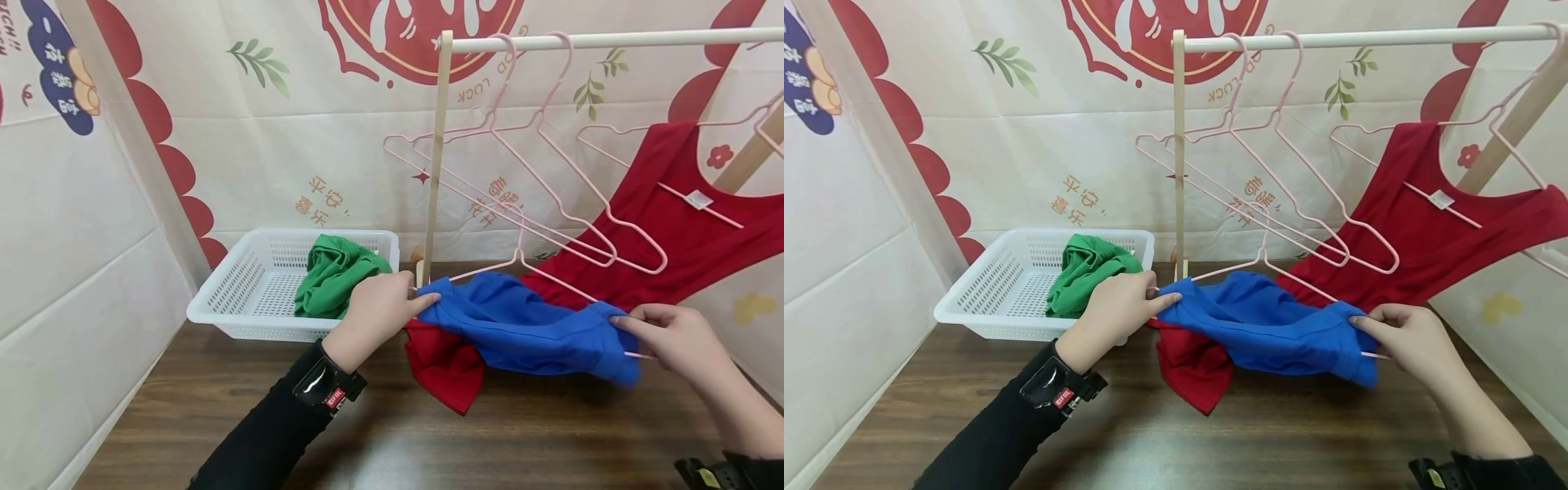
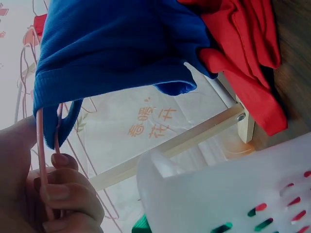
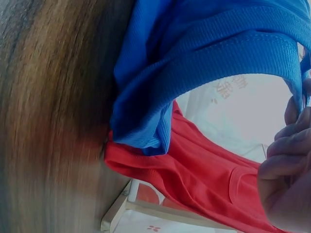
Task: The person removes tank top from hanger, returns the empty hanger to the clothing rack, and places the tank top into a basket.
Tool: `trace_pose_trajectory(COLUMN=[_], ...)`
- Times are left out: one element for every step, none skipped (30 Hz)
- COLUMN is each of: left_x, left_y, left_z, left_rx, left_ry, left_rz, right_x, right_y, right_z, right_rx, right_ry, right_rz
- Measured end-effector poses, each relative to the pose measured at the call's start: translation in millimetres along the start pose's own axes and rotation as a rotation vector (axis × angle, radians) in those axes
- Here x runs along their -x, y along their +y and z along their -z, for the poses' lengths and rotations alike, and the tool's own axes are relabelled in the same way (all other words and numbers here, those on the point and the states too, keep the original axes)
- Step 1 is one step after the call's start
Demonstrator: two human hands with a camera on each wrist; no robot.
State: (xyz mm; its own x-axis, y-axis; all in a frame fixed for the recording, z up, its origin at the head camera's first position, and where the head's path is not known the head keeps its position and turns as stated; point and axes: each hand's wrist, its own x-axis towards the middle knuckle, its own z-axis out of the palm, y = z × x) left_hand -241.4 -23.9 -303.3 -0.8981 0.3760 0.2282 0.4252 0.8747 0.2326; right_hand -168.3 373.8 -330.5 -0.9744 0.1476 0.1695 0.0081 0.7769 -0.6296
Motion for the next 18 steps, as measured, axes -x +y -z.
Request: trace_pose_trajectory(left_x=[1.4, 2.8, 4.1, 5.4, 6.8, 8.1, 9.4, 10.6, 11.9, 13.3, 14.8, 16.3, 17.9, 19.6, 21.2, 22.8, 24.6, 26.3], left_y=[-0.9, -2.0, -3.2, -4.2, -5.3, -6.3, -7.3, -8.2, -9.2, -10.1, -11.0, -11.9, -12.8, -13.7, -14.7, -15.6, -16.5, -17.4], left_z=[0.2, 0.4, 0.6, 1.3, 2.0, 2.9, 3.7, 4.5, 5.2, 5.8, 6.3, 6.7, 7.0, 7.3, 7.5, 7.8, 8.2, 8.6], left_rx=[0.005, 0.011, 0.015, 0.018, 0.022, 0.029, 0.036, 0.040, 0.041, 0.046, 0.050, 0.052, 0.054, 0.055, 0.058, 0.060, 0.060, 0.059], left_ry=[0.003, 0.005, 0.006, 0.009, 0.011, 0.013, 0.014, 0.014, 0.014, 0.013, 0.010, 0.009, 0.007, 0.007, 0.010, 0.014, 0.020, 0.028], left_rz=[-0.002, -0.005, -0.007, -0.010, -0.013, -0.012, -0.011, -0.011, -0.010, -0.009, -0.008, -0.010, -0.014, -0.021, -0.026, -0.030, -0.035, -0.040], right_x=[-0.8, -1.6, -2.3, -3.0, -3.6, -4.2, -4.7, -5.3, -5.7, -6.0, -6.3, -6.4, -6.6, -6.8, -7.0, -7.2, -7.3, -7.6], right_y=[-0.5, -1.0, -1.6, -2.4, -3.3, -4.3, -5.3, -6.3, -7.3, -8.2, -9.2, -10.1, -11.1, -12.1, -13.1, -14.3, -15.6, -16.9], right_z=[0.2, 0.3, 0.2, -0.2, -0.7, -1.3, -1.9, -2.7, -3.6, -4.4, -5.2, -5.9, -6.8, -7.6, -8.4, -9.2, -9.9, -10.6], right_rx=[-0.003, -0.008, -0.014, -0.021, -0.031, -0.039, -0.045, -0.051, -0.056, -0.059, -0.062, -0.064, -0.067, -0.067, -0.069, -0.073, -0.076, -0.078], right_ry=[-0.006, -0.011, -0.015, -0.016, -0.018, -0.018, -0.020, -0.020, -0.020, -0.020, -0.021, -0.020, -0.019, -0.018, -0.017, -0.016, -0.016, -0.016], right_rz=[0.008, 0.017, 0.026, 0.033, 0.039, 0.045, 0.051, 0.060, 0.066, 0.074, 0.080, 0.086, 0.094, 0.101, 0.108, 0.115, 0.121, 0.127])
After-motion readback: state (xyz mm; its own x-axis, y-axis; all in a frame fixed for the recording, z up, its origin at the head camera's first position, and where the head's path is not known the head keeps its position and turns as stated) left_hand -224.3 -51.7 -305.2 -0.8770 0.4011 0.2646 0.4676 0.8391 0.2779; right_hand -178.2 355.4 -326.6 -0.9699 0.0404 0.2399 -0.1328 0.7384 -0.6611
